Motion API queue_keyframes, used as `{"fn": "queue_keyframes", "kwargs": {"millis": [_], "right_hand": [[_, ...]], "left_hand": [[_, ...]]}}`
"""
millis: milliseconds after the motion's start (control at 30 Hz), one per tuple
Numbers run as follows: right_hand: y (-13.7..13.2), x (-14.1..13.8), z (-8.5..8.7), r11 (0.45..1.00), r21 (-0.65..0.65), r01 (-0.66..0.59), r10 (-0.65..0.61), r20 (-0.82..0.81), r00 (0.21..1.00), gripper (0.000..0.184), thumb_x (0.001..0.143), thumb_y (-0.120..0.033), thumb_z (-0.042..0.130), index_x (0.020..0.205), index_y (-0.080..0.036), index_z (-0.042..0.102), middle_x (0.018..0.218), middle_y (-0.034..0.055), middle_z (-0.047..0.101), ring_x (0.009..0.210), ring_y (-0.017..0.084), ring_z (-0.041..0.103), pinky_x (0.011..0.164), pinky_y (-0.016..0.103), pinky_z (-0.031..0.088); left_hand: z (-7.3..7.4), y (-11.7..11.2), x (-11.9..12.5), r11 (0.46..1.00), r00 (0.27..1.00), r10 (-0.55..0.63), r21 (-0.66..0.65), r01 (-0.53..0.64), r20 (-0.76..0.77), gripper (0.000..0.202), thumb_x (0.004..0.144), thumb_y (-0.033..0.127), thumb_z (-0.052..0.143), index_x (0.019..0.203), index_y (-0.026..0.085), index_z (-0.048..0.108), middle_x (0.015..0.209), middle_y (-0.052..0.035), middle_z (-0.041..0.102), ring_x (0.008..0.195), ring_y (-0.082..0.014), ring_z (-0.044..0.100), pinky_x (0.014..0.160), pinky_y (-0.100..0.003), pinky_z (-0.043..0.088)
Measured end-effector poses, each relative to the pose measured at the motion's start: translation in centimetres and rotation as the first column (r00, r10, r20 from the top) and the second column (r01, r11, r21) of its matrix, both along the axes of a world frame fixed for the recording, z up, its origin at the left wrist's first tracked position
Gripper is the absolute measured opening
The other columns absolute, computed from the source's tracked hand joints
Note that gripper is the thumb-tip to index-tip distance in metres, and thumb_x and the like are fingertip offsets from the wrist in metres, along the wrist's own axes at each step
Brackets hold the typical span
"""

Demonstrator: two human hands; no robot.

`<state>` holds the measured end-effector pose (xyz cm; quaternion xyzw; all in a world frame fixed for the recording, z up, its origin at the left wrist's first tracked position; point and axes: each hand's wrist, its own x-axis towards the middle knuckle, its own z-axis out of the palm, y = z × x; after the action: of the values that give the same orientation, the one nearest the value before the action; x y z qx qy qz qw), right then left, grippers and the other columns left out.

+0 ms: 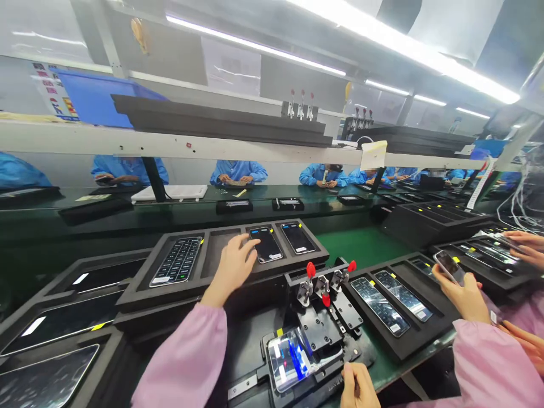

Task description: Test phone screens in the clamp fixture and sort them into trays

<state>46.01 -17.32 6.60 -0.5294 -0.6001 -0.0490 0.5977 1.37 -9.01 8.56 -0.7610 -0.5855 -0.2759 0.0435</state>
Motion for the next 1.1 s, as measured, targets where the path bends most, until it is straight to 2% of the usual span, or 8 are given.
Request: {"fn": "queue_keyframes", "kwargs": {"millis": [133,400,633,767,833,900,1000,1100], "right_hand": [[4.2,7.7,2.1,0.988,-0.005,-0.155,0.155,0.056,0.986,0.053,0.086,-0.06,0.029,0.067,-0.023,0.063,0.061,0.0046,0.057,0.068,0.026,0.06,0.042,0.034,0.044],[7.0,6.4,0.1,0.995,0.058,-0.08,0.075,0.088,0.993,0.051,0.081,-0.062,0.034,0.06,-0.023,0.06,0.059,0.0032,0.058,0.068,0.022,0.057,0.055,0.039,0.048],[6.5,4.4,0.1,0.999,0.01,-0.037,0.037,-0.003,0.999,0.049,0.083,-0.059,0.026,0.062,-0.031,0.059,0.053,0.0034,0.051,0.073,0.026,0.058,0.058,0.043,0.047],[2.2,-2.6,-2.2,1.0,0.015,0.011,-0.011,-0.041,0.999,0.046,0.085,-0.055,0.023,0.068,-0.033,0.059,0.062,0.0034,0.056,0.078,0.028,0.059,0.056,0.042,0.047],[-0.8,-7.5,-4.7,1.0,0.01,0.019,-0.019,-0.046,0.999,0.04,0.084,-0.053,0.031,0.068,-0.031,0.059,0.063,0.0036,0.056,0.074,0.027,0.06,0.052,0.04,0.047],[-3.2,-12.1,-7.2,1.0,0.002,0.01,-0.01,-0.039,0.999,0.03,0.081,-0.047,0.045,0.063,-0.026,0.057,0.059,0.0029,0.056,0.063,0.023,0.059,0.052,0.035,0.047],[-4.1,-16.2,-9.1,0.998,-0.057,0.015,-0.019,-0.08,0.997,0.017,0.084,-0.034,0.049,0.075,-0.021,0.056,0.072,0.0031,0.059,0.064,0.017,0.057,0.064,0.031,0.047],[-2.3,-17.0,-8.2,0.975,-0.212,-0.059,0.052,-0.035,0.998,0.017,0.084,-0.037,0.052,0.084,-0.02,0.055,0.079,0.0028,0.059,0.069,0.016,0.056,0.066,0.028,0.046]], "left_hand": [[1.3,7.2,-1.5,0.989,0.989,0.085,-0.108,-0.098,-0.118,0.037,0.088,0.025,0.036,0.122,0.031,0.05,0.135,-0.0095,0.041,0.13,-0.0335,0.024,0.092,-0.073,0.019],[0.8,10.5,-1.9,0.954,0.971,0.083,-0.264,-0.143,-0.224,0.036,0.089,0.035,0.038,0.123,0.03,0.049,0.139,-0.0069,0.039,0.131,-0.0341,0.023,0.095,-0.072,0.014],[4.3,5.8,-0.8,0.987,0.985,0.107,-0.101,-0.121,-0.137,0.047,0.089,0.025,0.025,0.135,0.027,0.031,0.144,-0.0092,0.028,0.133,-0.0314,0.018,0.094,-0.069,0.02],[5.5,-2.5,-0.8,0.997,0.994,-0.043,-0.065,0.036,-0.096,0.043,0.088,0.033,0.035,0.131,0.028,0.036,0.136,-0.0008,0.043,0.124,-0.0185,0.039,0.103,-0.039,0.033],[4.5,-7.0,-1.5,0.981,0.987,-0.162,-0.109,0.161,-0.007,0.04,0.087,0.04,0.04,0.126,0.031,0.043,0.129,0.0021,0.05,0.118,-0.018,0.047,0.099,-0.034,0.039],[2.2,-10.7,-2.3,0.976,0.992,-0.118,-0.178,0.123,0.04,0.041,0.084,0.045,0.046,0.123,0.032,0.047,0.124,0.0021,0.055,0.113,-0.0205,0.052,0.096,-0.035,0.042],[-3.4,-14.2,-2.5,0.939,0.994,-0.056,-0.335,0.083,0.089,0.053,0.079,0.049,0.051,0.128,0.032,0.043,0.129,-0.0007,0.052,0.116,-0.0244,0.05,0.097,-0.04,0.042],[-9.5,-15.7,-0.9,0.874,0.979,-0.118,-0.45,0.181,0.165,0.081,0.067,0.048,0.064,0.137,0.031,0.028,0.142,-0.0026,0.036,0.125,-0.0275,0.039,0.1,-0.04,0.038]]}}
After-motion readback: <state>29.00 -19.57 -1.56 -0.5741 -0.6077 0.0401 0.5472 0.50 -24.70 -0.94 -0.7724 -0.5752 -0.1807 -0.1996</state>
